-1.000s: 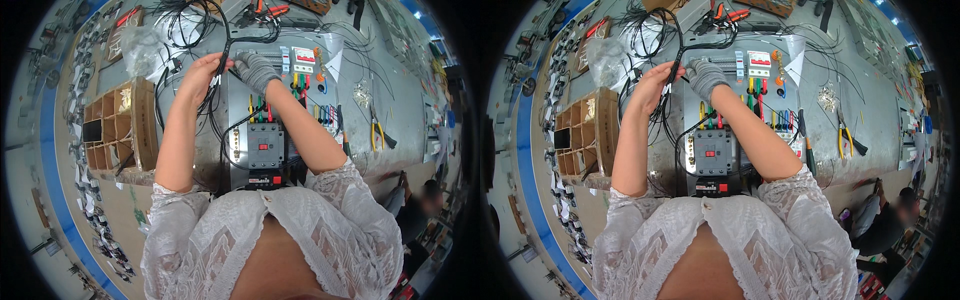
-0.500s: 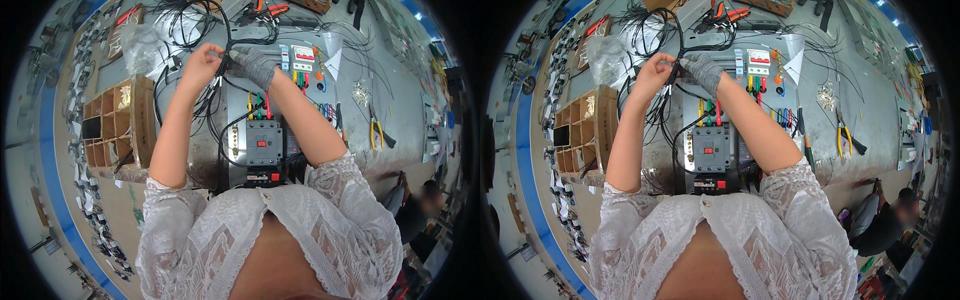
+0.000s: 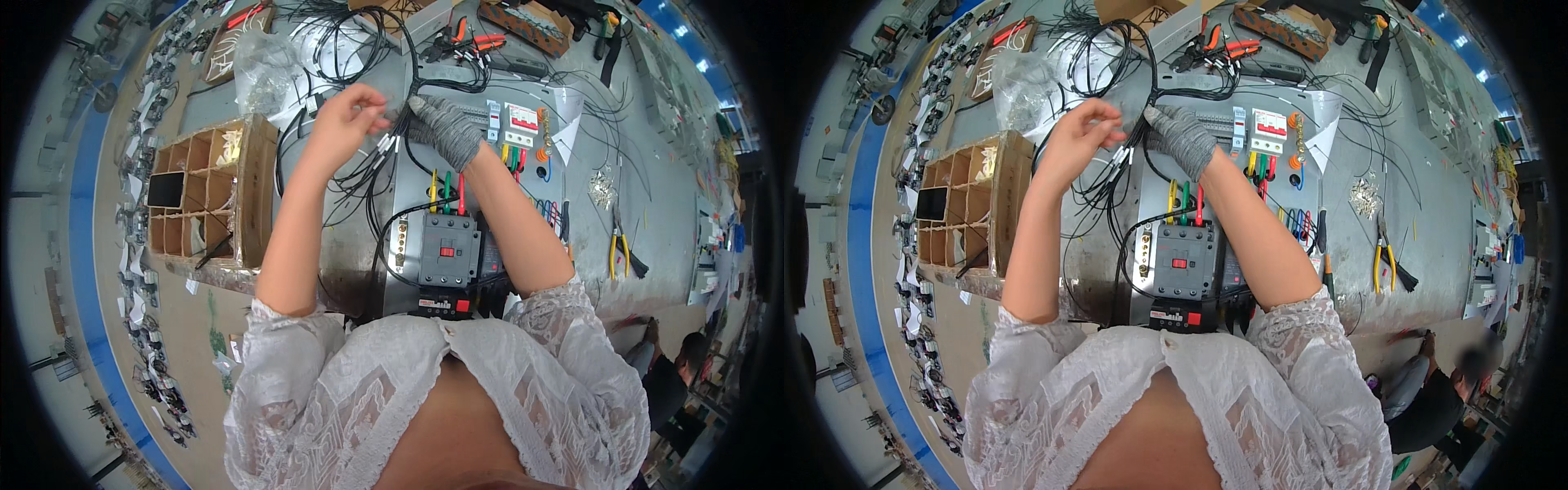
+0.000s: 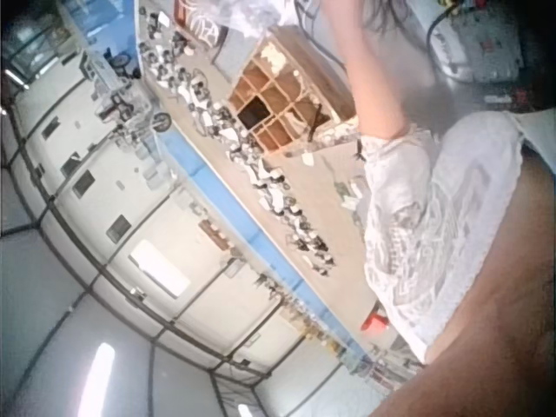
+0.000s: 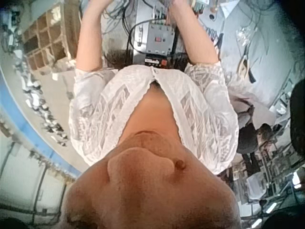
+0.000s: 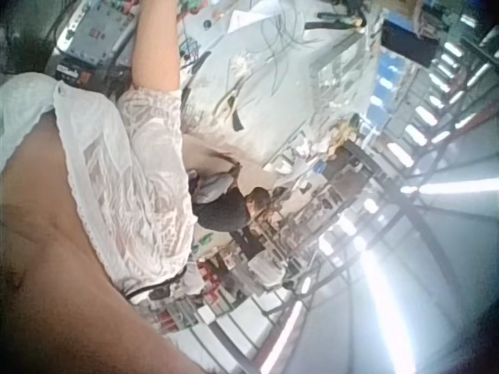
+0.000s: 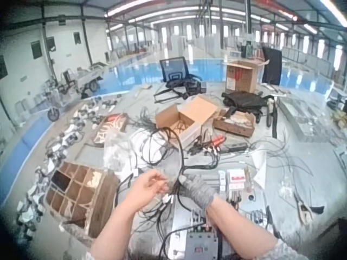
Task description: The person strips and twists black wires, then inserts them into a terminal block on an electrical control unit. They repeat this process for multiple wires, organizing them as they work.
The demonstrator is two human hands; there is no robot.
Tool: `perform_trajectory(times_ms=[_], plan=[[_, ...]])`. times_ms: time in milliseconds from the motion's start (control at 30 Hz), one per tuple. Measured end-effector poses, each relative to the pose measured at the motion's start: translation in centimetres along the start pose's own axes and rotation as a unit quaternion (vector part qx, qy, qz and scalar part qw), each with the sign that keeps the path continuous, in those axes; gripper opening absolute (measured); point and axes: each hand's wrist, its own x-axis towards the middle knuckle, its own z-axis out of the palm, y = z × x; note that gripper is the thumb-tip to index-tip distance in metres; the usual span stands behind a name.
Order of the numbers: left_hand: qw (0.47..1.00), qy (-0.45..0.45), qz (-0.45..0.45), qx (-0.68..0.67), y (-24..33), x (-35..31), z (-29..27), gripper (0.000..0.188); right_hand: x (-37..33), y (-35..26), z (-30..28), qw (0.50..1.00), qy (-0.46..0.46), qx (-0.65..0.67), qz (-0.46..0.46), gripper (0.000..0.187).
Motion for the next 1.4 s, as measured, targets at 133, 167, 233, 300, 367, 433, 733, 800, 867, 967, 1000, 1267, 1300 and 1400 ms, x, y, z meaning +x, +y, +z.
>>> perform_trajectory(times_ms=[133, 167, 233, 300, 367, 433, 733, 800, 867, 967, 1000, 1267, 1300, 1400], plan=[[0.998, 0.018, -0.032, 0.042, 0.0, -3.4, -1.3, 0.014, -0.1, -0.4, 0.6, 0.999, 0.034, -0.011, 0.020, 0.029], [0.999, -0.001, -0.035, 0.030, -0.6, -4.1, -1.5, 0.016, -0.1, -0.3, 0.6, 1.000, 0.023, -0.002, 0.006, 0.030], [0.998, -0.011, -0.045, 0.040, -0.7, -5.1, -1.1, 0.016, -0.2, -0.3, 0.4, 1.000, 0.015, -0.027, 0.004, 0.030], [0.995, -0.033, -0.053, 0.081, -0.3, -5.6, -0.7, 0.018, -0.3, -0.4, 0.5, 0.999, 0.011, -0.041, 0.008, 0.029], [0.996, -0.037, -0.064, 0.056, -0.2, -5.5, -0.5, 0.016, -0.5, -0.5, 0.6, 0.999, 0.010, -0.046, 0.019, 0.027], [0.994, -0.031, -0.072, 0.073, -0.1, -5.2, -0.7, 0.014, -0.3, -0.4, 0.1, 0.996, 0.017, -0.082, 0.021, 0.024], [0.984, -0.052, -0.005, 0.169, 1.9, -3.2, -3.5, 0.011, -0.8, -1.2, 0.8, 0.999, 0.000, -0.035, 0.023, 0.019], [0.984, -0.067, -0.010, 0.166, 2.0, -3.1, -4.1, 0.012, -0.9, -1.1, 0.7, 0.999, 0.000, -0.018, 0.028, 0.019], [0.984, -0.078, -0.014, 0.161, 1.6, -3.2, -4.3, 0.013, -0.9, -0.9, 0.7, 0.999, -0.001, -0.023, 0.024, 0.020], [0.984, -0.087, -0.061, 0.141, 0.8, -3.6, -4.2, 0.015, -0.9, -1.0, 0.8, 0.999, 0.001, -0.024, 0.031, 0.020], [0.989, -0.064, -0.043, 0.126, 0.4, -4.0, -4.4, 0.015, -0.9, -1.0, 1.1, 0.999, 0.000, -0.022, 0.037, 0.020], [0.968, 0.249, -0.008, 0.025, -3.3, -9.1, -7.0, 0.016, -0.7, -0.6, 0.0, 0.998, -0.033, 0.038, 0.038, 0.020], [0.969, 0.239, -0.060, 0.010, -4.5, -10.2, -7.5, 0.016, -0.5, -0.5, 0.0, 0.998, -0.040, 0.035, 0.042, 0.020], [0.969, 0.191, -0.153, -0.027, -6.9, -11.7, -6.9, 0.020, -0.1, -0.3, -0.3, 0.997, -0.054, 0.038, 0.050, 0.020]])
